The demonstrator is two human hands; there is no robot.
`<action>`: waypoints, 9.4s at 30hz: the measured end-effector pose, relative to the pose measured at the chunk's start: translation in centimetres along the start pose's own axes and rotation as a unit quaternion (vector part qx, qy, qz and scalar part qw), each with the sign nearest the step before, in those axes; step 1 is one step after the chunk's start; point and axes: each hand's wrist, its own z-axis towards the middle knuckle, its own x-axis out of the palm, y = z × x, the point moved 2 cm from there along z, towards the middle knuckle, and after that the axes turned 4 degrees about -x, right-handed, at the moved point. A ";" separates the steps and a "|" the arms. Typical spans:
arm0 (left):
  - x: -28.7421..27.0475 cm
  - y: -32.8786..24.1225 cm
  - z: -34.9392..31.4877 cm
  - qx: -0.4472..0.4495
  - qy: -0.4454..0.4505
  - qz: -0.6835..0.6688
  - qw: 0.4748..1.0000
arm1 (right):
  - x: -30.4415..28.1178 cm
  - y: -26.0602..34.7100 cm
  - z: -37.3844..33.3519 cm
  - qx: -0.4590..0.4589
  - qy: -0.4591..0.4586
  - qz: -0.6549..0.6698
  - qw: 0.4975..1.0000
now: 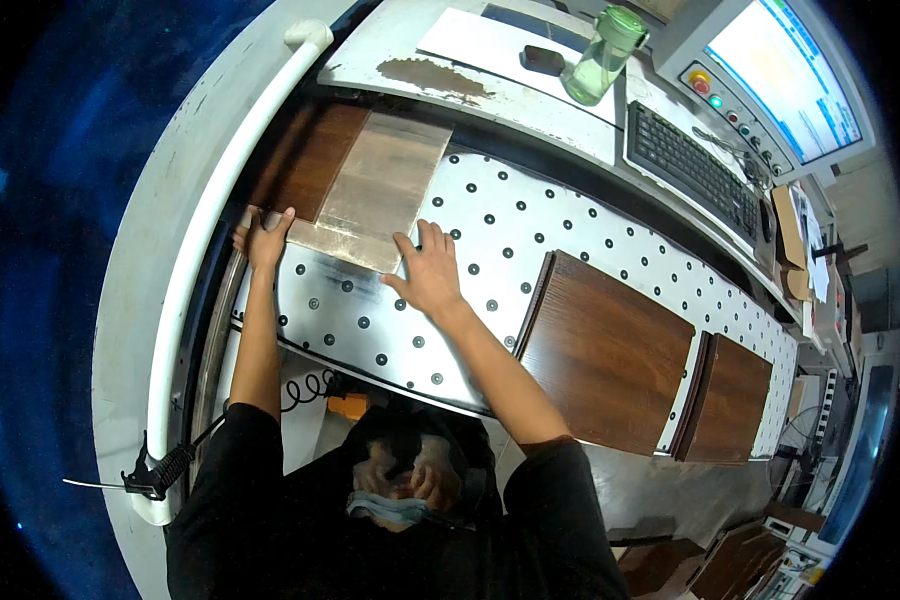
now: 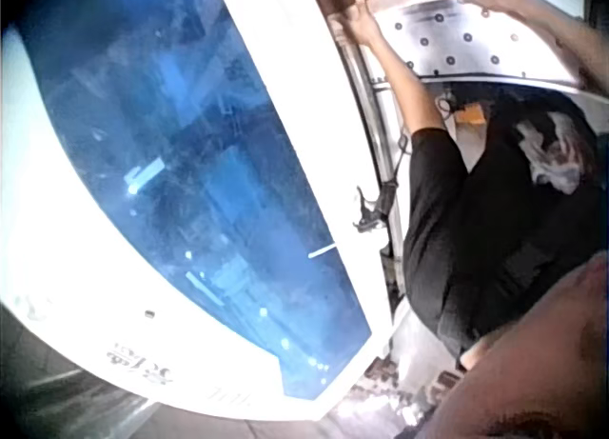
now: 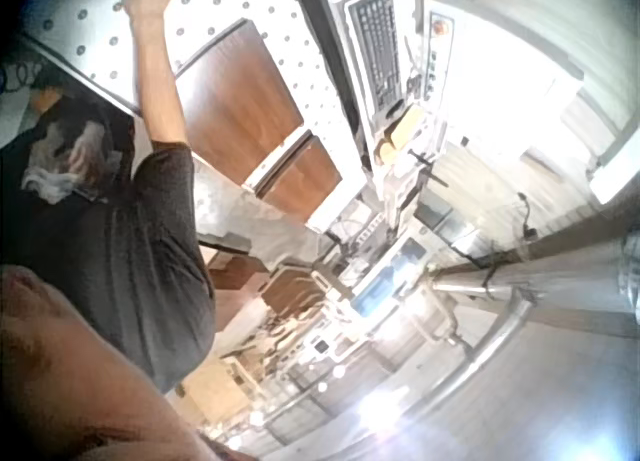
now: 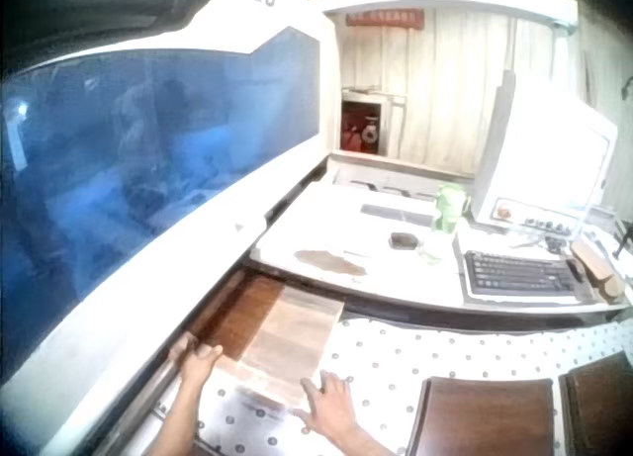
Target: The person places rectangular wooden panels onto a perforated metal workbench and uses a handheld scanner to scan each panel. The person repeatedly picks up panels, positions them on the table, scans them, and then moves them aside or stacks them. The process is repeated for multiple panels in a continuous workflow.
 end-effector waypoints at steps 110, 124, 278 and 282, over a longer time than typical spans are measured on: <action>-23.0 -0.6 -29.8 0.372 -0.173 -0.174 0.895 | -7.4 2.4 -20.0 -0.017 -0.253 0.214 0.943; -13.1 -16.5 -42.6 0.309 0.657 -0.128 0.676 | -13.2 -12.9 -38.9 0.360 -0.571 0.248 0.695; -11.6 -18.7 -41.3 0.429 0.519 -0.289 0.680 | -8.7 3.9 -25.4 0.146 -0.403 0.385 0.818; -7.9 -18.4 -31.9 0.493 0.309 -0.125 0.804 | -11.4 -0.2 -25.8 0.200 -0.294 0.706 0.613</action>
